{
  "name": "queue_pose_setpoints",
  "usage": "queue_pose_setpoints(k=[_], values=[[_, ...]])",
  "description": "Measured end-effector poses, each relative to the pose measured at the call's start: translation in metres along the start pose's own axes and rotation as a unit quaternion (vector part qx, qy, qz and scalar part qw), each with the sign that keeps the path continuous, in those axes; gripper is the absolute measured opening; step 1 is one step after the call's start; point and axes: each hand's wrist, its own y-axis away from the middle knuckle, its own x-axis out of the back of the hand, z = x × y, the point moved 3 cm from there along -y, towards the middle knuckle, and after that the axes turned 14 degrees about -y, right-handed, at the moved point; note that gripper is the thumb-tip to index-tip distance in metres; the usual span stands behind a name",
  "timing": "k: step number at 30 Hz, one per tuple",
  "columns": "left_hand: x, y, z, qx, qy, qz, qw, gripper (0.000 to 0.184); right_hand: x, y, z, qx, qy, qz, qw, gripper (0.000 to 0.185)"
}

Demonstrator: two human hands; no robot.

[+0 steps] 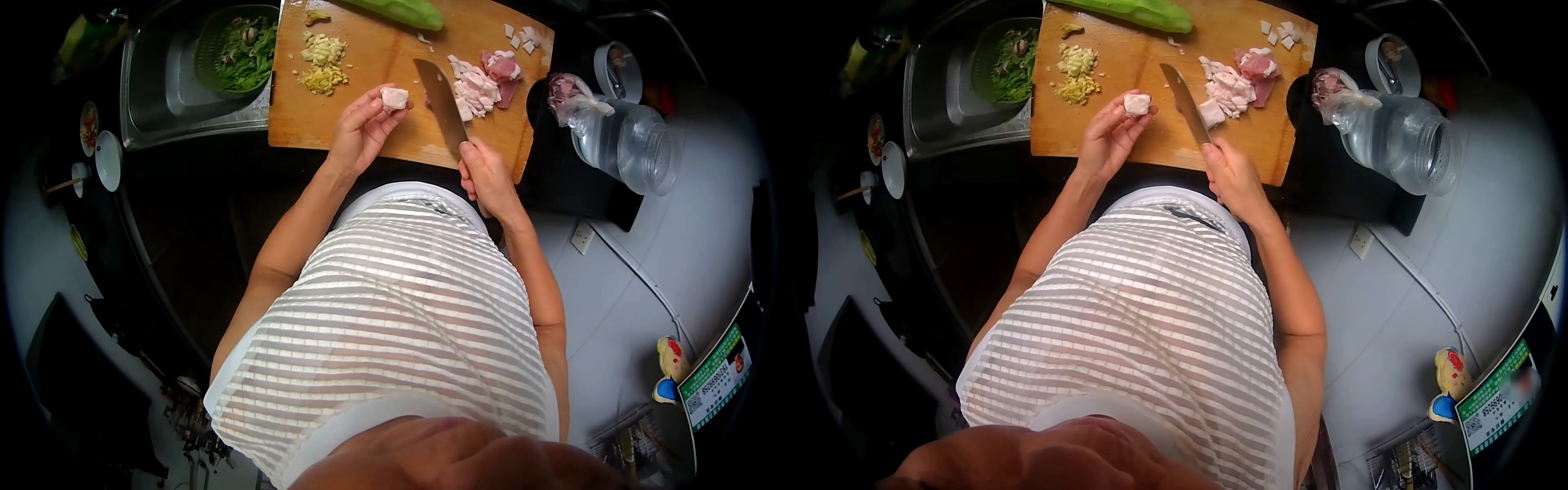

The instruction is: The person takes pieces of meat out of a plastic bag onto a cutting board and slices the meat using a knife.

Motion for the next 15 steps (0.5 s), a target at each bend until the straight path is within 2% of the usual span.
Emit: queue_pose_setpoints(k=[2,3,5,7,9,11,12,13,14,15], values=[[0.003,0.001,-0.001,-0.002,-0.049,0.019,0.999,0.031,0.0,-0.001,0.003,-0.104,0.035,-0.012,0.994,0.035],[0.005,0.001,-0.002,-0.004,-0.096,0.038,0.995,0.031,0.0,-0.002,0.003,-0.103,0.034,-0.009,0.994,0.035],[0.008,0.001,-0.002,-0.012,-0.116,0.037,0.992,0.029,-0.003,-0.008,-0.004,0.066,0.186,-0.02,0.98,0.036],[0.01,0.0,-0.005,-0.018,-0.135,0.033,0.99,0.028,-0.004,-0.011,-0.013,0.096,0.228,-0.011,0.969,0.035],[0.008,0.001,-0.004,-0.074,-0.267,0.046,0.96,0.023,-0.005,-0.014,-0.02,0.125,0.27,-0.003,0.955,0.034],[0.008,0.0,-0.007,-0.079,-0.304,0.051,0.948,0.025,-0.007,-0.016,-0.03,0.22,0.294,0.04,0.929,0.033],[0.005,-0.002,-0.005,-0.187,-0.505,0.006,0.843,0.026,-0.007,-0.015,-0.033,0.221,0.295,0.039,0.929,0.033],[0.001,-0.001,-0.006,-0.283,-0.674,-0.038,0.682,0.028,-0.007,-0.012,-0.036,0.214,0.251,0.042,0.943,0.033],[-0.014,0.0,0.0,-0.336,-0.734,-0.041,0.588,0.03,-0.007,-0.01,-0.038,0.207,0.207,0.046,0.955,0.034],[-0.019,-0.003,0.003,-0.338,-0.734,-0.039,0.588,0.03,-0.004,-0.009,-0.035,0.209,0.208,0.045,0.954,0.034]])
